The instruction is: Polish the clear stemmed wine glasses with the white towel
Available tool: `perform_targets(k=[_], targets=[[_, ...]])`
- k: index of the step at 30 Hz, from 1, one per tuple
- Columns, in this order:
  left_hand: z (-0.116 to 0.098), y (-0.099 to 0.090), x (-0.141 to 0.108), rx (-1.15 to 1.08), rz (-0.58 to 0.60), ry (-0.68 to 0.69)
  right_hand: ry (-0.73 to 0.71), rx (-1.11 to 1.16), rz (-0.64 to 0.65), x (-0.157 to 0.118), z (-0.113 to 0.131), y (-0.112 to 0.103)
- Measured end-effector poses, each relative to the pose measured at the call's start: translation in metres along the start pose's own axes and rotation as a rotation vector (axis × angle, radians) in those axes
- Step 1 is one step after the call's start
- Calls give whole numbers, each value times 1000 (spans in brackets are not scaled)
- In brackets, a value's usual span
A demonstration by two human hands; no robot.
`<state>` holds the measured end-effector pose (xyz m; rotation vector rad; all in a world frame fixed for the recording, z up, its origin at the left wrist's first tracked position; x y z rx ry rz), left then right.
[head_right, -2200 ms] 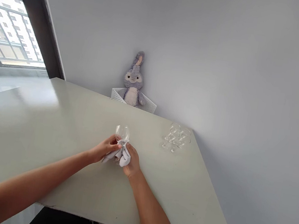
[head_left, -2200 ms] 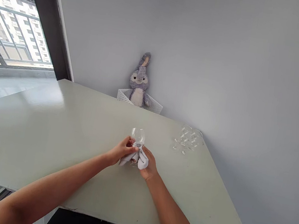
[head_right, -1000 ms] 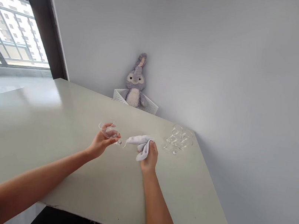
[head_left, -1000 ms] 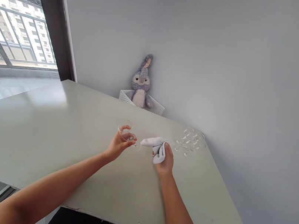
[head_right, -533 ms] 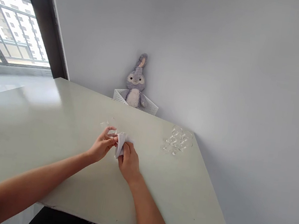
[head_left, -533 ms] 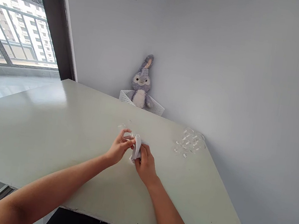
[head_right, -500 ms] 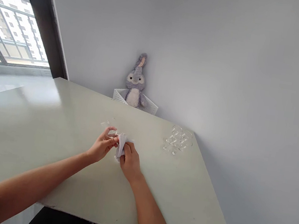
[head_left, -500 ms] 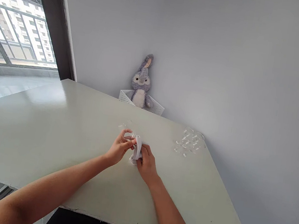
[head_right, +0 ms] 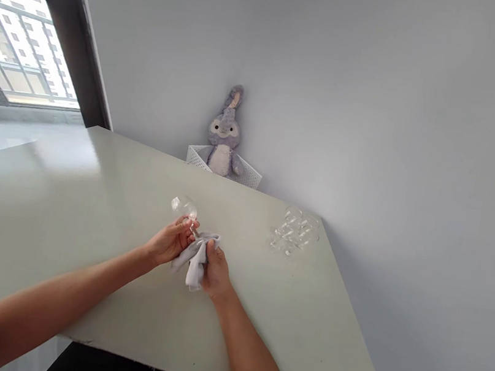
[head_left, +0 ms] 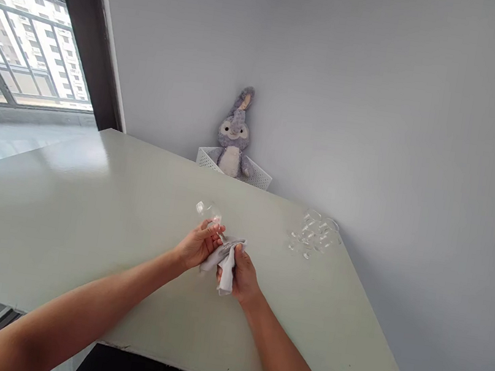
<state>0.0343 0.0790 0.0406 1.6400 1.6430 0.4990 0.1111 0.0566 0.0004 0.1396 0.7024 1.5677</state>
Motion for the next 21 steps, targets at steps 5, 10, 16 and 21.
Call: perform_targets(k=[5, 10, 16, 21], targets=[[-18, -2, -6, 401, -40, 303, 146, 133, 79, 1, -9, 9], [-20, -1, -18, 693, -73, 563, 132, 138, 56, 4, -8, 4], [-36, 5, -24, 768, -91, 743, 120, 56, 46, 0, -10, 6], [-49, -14, -16, 690, -235, 755, -114, -147, -107, 1, 6, -11]])
Point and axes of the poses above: each hand's wrist, its own x-axis towards the middle knuckle, its own y-axis out of the palm, z = x × y, the point moved 10 cm from there along x, towards the middle knuckle, and after that the axes turned 13 degrees about -z, right-handed, at the moved point
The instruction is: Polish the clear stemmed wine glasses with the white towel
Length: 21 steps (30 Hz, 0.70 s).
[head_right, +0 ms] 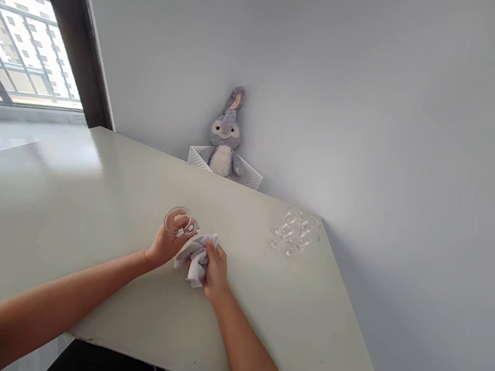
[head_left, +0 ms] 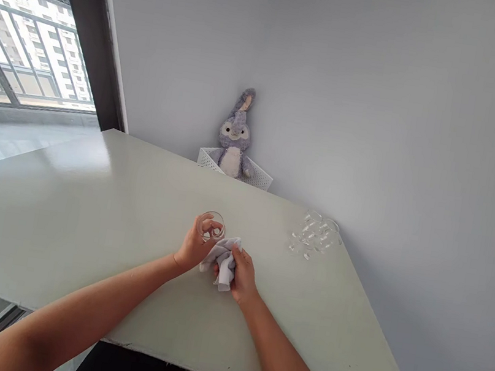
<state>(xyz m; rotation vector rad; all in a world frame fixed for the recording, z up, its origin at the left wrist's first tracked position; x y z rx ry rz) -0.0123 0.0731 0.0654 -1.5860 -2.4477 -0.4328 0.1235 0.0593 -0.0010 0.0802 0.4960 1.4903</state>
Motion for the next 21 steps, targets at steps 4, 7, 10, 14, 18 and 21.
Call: perform_targets(k=[4, 7, 10, 14, 18, 21], targets=[[9, 4, -2, 61, 33, -6, -478, -325, -131, -4, 38, -14], [10, 9, -6, 104, 70, 4, -656, -645, -5, -12, 40, 4], [7, 3, -3, 82, 34, 5, -753, -861, 130, -25, 34, 24], [-12, -17, 10, -1, -114, 82, -862, -1018, 363, -50, 24, 52], [-29, -23, 12, 35, -164, 206, -994, -1093, 145, -50, 47, 45], [-30, -10, -1, 107, -77, 306, -1034, -1047, -73, -43, 68, 26]])
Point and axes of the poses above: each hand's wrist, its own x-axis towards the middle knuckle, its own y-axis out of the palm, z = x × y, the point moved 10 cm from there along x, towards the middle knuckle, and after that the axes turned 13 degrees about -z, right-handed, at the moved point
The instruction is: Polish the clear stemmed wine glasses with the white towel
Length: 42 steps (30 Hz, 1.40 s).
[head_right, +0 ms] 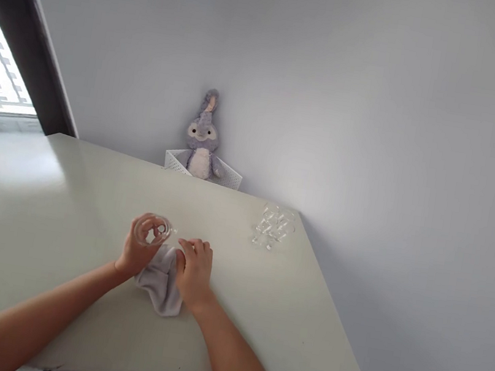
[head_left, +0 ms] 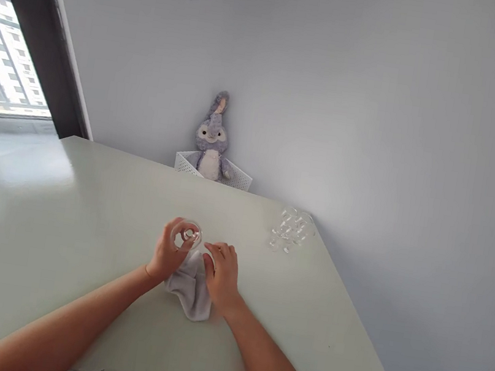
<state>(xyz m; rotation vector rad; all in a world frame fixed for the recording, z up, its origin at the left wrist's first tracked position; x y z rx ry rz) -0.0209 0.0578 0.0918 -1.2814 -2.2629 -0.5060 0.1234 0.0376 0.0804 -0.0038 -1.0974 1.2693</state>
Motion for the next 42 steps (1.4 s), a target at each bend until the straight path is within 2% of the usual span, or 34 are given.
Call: perform_targets(k=[3, 7, 11, 14, 19, 22, 26, 35, 42], targets=[[0, 20, -23, 14, 148, 51, 21, 63, -29, 3, -8, -2], [5, 35, -44, -44, 266, 9, 94, 76, 4, -1, -21, 10], [16, 43, -47, 161, 359, 9, 171, 37, 12, 0, -41, 16], [31, 50, -49, 287, 466, -20, 316, -52, -57, 7, -72, 0], [49, 58, -55, 313, 591, -96, 607, -363, -152, 15, -135, -57], [52, 61, -58, 307, 625, -96, 719, -450, -160, 14, -163, -86], [54, 62, -58, 315, 634, -81, 796, -469, -156, 8, -187, -105], [59, 61, -55, 358, 653, -59, 933, -450, -130, -9, -221, -116], [46, 55, -38, 524, 718, 112, 983, -359, -109, -19, -239, -121]])
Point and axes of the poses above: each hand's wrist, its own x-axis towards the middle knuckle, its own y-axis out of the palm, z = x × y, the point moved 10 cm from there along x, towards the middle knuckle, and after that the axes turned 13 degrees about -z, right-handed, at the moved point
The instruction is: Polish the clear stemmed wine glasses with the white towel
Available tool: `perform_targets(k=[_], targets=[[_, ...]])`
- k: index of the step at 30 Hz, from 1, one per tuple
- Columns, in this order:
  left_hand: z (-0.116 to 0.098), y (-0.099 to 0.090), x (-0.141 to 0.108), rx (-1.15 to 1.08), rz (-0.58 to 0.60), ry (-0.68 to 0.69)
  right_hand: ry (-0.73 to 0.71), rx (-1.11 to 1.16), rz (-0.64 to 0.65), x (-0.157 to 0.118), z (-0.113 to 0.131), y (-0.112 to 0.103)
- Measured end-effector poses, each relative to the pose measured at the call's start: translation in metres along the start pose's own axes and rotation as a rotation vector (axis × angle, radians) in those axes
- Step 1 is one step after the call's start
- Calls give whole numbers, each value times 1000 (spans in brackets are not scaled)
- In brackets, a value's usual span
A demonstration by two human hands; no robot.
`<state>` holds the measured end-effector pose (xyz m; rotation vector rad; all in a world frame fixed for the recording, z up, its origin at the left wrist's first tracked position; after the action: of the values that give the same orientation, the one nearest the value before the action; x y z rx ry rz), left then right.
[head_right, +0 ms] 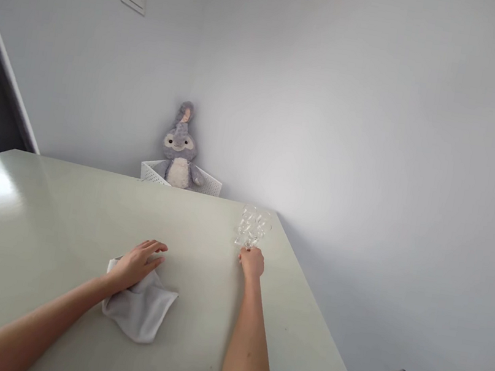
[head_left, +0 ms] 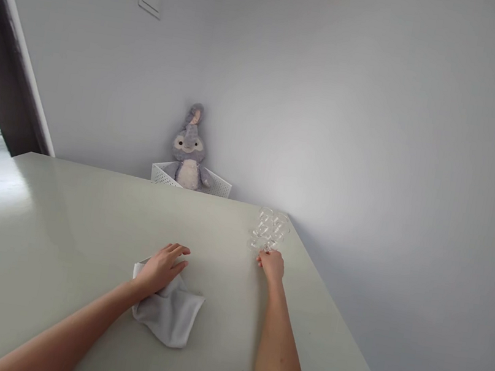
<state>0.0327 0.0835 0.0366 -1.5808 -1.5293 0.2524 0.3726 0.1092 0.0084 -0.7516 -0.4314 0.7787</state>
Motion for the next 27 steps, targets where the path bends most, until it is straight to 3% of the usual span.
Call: perform_targets(k=[4, 8, 14, 17, 20, 24, 27], targets=[[11, -16, 9, 107, 19, -7, 9, 26, 9, 2, -3, -1], [33, -21, 12, 143, 158, -66, 10, 23, 10, 2, -3, -4], [50, -27, 6, 138, 325, -141, 18, -34, -17, 10, -20, -34], [52, -24, 2, 171, 373, -159, 58, -90, -155, 16, -29, -64], [47, -20, 0, 233, 401, -109, 76, -100, -392, 12, -26, -95], [34, -20, -3, 197, 426, -86, -123, 100, -704, -6, 3, -116], [22, -21, -4, 36, 464, -125, -280, 243, -782, -17, 20, -117]])
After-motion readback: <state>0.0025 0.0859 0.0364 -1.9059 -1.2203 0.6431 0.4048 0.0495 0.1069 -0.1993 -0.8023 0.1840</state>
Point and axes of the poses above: each hand's wrist, its own x-axis towards the middle knuckle, its own y-axis out of the palm, z = x × y, the point moved 10 cm from there along x, towards the middle knuckle, and after that the axes turned 13 degrees about -z, right-handed, at the moved point
